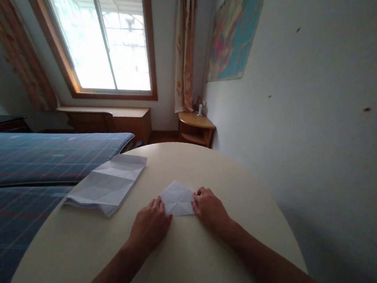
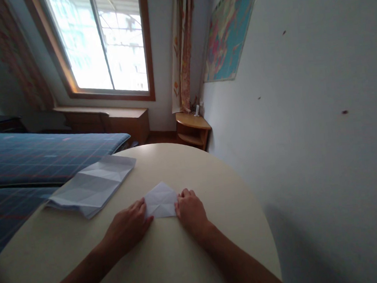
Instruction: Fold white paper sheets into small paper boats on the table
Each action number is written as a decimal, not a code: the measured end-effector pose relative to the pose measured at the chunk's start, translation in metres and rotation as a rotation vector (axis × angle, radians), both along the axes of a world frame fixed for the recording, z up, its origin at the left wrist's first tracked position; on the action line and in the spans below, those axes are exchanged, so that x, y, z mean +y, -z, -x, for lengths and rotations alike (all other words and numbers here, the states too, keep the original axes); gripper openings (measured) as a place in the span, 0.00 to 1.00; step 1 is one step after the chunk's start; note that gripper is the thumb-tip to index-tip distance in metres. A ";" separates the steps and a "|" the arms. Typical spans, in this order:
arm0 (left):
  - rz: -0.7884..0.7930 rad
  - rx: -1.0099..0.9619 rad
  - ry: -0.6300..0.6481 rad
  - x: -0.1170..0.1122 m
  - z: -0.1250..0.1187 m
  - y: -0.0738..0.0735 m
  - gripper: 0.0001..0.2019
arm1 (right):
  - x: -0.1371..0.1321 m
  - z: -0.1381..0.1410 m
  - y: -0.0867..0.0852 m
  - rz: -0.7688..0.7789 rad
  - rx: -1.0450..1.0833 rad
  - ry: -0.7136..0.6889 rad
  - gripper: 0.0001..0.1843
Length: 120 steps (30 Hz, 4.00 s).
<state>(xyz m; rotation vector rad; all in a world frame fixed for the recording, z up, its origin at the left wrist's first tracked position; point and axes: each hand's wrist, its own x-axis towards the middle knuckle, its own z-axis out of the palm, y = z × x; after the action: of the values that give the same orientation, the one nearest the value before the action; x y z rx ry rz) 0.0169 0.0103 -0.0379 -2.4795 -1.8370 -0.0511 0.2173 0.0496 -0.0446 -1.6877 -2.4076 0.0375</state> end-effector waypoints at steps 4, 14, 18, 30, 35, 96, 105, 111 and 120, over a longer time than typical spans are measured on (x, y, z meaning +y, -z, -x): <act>-0.005 -0.019 -0.037 0.001 -0.001 0.002 0.22 | -0.019 0.012 0.001 0.040 -0.049 0.045 0.26; -0.020 -0.006 -0.043 0.005 -0.002 0.007 0.23 | -0.009 0.011 0.018 0.173 0.016 -0.118 0.37; -0.008 -0.001 -0.038 0.005 -0.002 0.002 0.24 | -0.006 0.008 0.015 0.177 0.002 -0.137 0.38; 0.022 -0.004 -0.015 0.004 0.000 -0.002 0.28 | -0.024 0.020 0.004 0.127 -0.070 0.007 0.37; 0.024 -0.042 0.003 0.003 0.002 -0.002 0.29 | -0.010 0.008 0.011 0.142 -0.022 -0.160 0.37; 0.152 -0.211 0.171 0.015 0.052 -0.016 0.17 | 0.007 -0.013 0.006 0.140 -0.043 -0.285 0.40; 0.151 -0.202 0.194 0.015 0.053 -0.014 0.18 | 0.013 -0.016 0.013 0.039 -0.052 -0.342 0.38; 0.150 -0.179 0.162 0.011 0.047 -0.018 0.17 | 0.011 -0.017 0.009 0.027 -0.074 -0.348 0.35; 0.131 -0.191 0.200 0.015 0.047 -0.010 0.13 | 0.008 -0.017 -0.016 0.105 -0.001 -0.340 0.16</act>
<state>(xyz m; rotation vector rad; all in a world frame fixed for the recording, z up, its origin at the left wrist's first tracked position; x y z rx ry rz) -0.0298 0.0254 -0.0275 -2.8327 -1.6999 -0.1885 0.2339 0.0572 -0.0284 -1.2952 -2.7074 0.2162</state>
